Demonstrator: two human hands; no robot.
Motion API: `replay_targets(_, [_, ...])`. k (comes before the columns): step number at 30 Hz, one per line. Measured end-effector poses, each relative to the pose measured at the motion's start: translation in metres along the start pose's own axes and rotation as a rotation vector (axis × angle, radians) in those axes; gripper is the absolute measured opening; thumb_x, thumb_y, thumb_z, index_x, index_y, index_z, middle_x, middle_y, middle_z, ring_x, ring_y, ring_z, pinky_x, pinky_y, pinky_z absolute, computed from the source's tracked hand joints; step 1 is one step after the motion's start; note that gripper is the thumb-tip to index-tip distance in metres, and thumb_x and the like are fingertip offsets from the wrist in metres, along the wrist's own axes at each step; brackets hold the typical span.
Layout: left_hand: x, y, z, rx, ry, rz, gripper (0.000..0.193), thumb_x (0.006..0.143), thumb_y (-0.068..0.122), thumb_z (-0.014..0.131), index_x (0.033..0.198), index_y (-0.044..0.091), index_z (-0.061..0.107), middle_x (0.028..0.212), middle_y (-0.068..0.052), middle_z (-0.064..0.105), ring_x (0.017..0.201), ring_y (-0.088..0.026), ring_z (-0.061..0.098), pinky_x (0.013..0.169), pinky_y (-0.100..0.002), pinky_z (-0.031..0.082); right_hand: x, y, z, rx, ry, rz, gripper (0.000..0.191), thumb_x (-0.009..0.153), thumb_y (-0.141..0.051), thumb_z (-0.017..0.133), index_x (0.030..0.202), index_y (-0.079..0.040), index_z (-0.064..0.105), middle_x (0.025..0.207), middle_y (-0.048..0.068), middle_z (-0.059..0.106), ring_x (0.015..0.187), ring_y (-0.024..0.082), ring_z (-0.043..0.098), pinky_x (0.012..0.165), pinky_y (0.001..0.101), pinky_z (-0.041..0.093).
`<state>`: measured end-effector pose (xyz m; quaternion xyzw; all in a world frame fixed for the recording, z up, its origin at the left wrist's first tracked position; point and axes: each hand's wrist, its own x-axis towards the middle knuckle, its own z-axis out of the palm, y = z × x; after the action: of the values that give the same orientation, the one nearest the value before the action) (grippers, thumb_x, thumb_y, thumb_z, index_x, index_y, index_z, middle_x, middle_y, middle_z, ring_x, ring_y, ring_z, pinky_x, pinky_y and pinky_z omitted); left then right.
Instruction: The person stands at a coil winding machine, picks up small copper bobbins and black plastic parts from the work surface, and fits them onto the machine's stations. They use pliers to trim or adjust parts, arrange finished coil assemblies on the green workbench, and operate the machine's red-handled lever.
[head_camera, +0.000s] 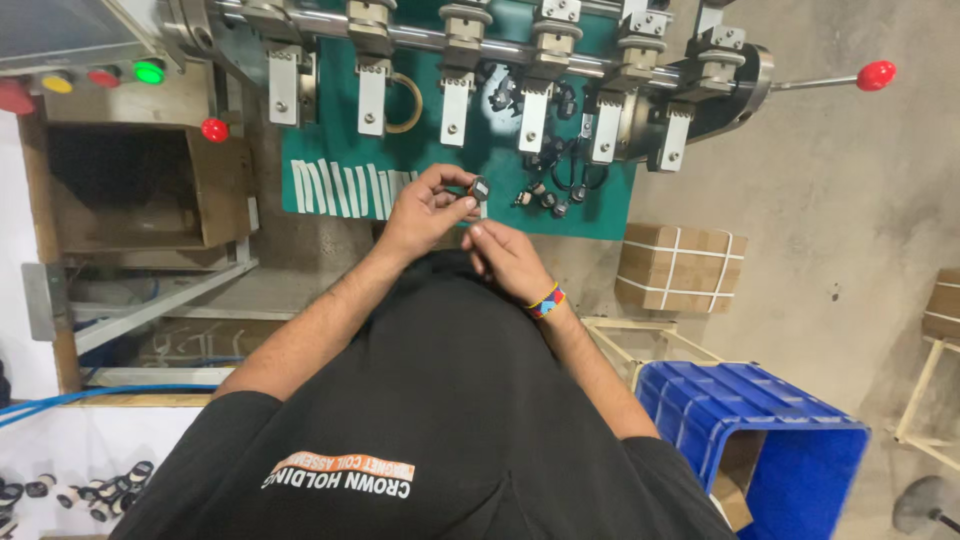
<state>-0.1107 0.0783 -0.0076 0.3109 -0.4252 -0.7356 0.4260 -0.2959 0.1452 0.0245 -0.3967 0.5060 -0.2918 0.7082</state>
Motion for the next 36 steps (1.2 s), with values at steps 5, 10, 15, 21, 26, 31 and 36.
replay_targets(5, [-0.007,-0.038,0.039,-0.169,0.141,-0.180,0.035,0.095,0.000,0.071,0.124,0.005,0.052,0.110,-0.007,0.067,0.090,-0.012,0.068,0.063,-0.025,0.054,0.000,0.006,-0.020,-0.131,-0.121,-0.046,0.036,0.110,-0.034,0.042,0.098,-0.010,0.065,0.073,-0.003,0.066,0.061,0.004,0.059,0.055,0.0213,0.048])
replay_targets(10, [-0.018,-0.051,0.047,-0.078,0.439,-0.123,0.026,0.103,-0.001,0.071,0.124,0.001,0.056,0.111,-0.009,0.070,0.084,-0.011,0.069,0.071,-0.025,0.060,0.003,0.042,-0.059,-0.377,-0.195,-0.196,0.030,0.109,-0.031,0.053,0.109,-0.008,0.073,0.078,0.002,0.073,0.068,0.009,0.069,0.064,0.0283,0.055])
replay_targets(15, [-0.048,-0.054,0.011,-0.003,0.569,-0.102,0.027,0.107,0.001,0.076,0.126,0.003,0.057,0.107,-0.011,0.072,0.072,-0.007,0.055,0.059,-0.020,0.043,0.036,0.072,-0.120,-0.970,0.280,-0.126,0.039,0.093,-0.036,0.068,0.126,-0.017,0.066,0.094,0.017,0.076,0.087,0.039,0.072,0.075,0.0497,0.055])
replay_targets(21, [-0.075,-0.060,-0.010,0.345,0.569,-0.012,0.036,0.092,0.001,0.081,0.121,0.002,0.060,0.115,-0.005,0.069,0.090,-0.001,0.060,0.072,-0.017,0.046,0.063,0.080,-0.124,-0.967,0.262,-0.022,0.059,0.092,-0.037,0.071,0.144,-0.017,0.054,0.096,0.021,0.074,0.088,0.041,0.071,0.081,0.0521,0.055])
replay_targets(26, [-0.072,-0.038,-0.003,0.603,0.491,-0.020,0.039,0.089,0.008,0.085,0.122,0.004,0.065,0.080,-0.004,0.057,0.065,0.000,0.046,0.074,-0.020,0.050,0.092,0.083,-0.097,-0.932,0.323,-0.100,0.051,0.090,-0.031,0.071,0.138,-0.020,0.061,0.091,0.017,0.076,0.085,0.038,0.072,0.077,0.0492,0.056])
replay_targets(31, [-0.059,-0.001,-0.003,0.780,0.363,-0.093,0.045,0.087,0.017,0.085,0.126,0.008,0.065,0.089,-0.007,0.072,0.063,-0.009,0.059,0.066,-0.027,0.051,0.123,0.083,-0.073,-0.796,0.382,-0.124,0.020,0.093,-0.026,0.067,0.109,-0.016,0.073,0.085,0.015,0.076,0.081,0.033,0.075,0.075,0.0448,0.057])
replay_targets(36, [-0.047,0.023,-0.022,0.955,0.195,0.199,0.045,0.092,0.021,0.081,0.129,0.008,0.060,0.112,-0.013,0.074,0.096,-0.033,0.073,0.078,-0.039,0.058,0.091,0.053,-0.032,-0.906,0.314,-0.236,0.011,0.096,-0.018,0.068,0.101,-0.009,0.072,0.089,0.016,0.073,0.082,0.035,0.069,0.071,0.0444,0.054])
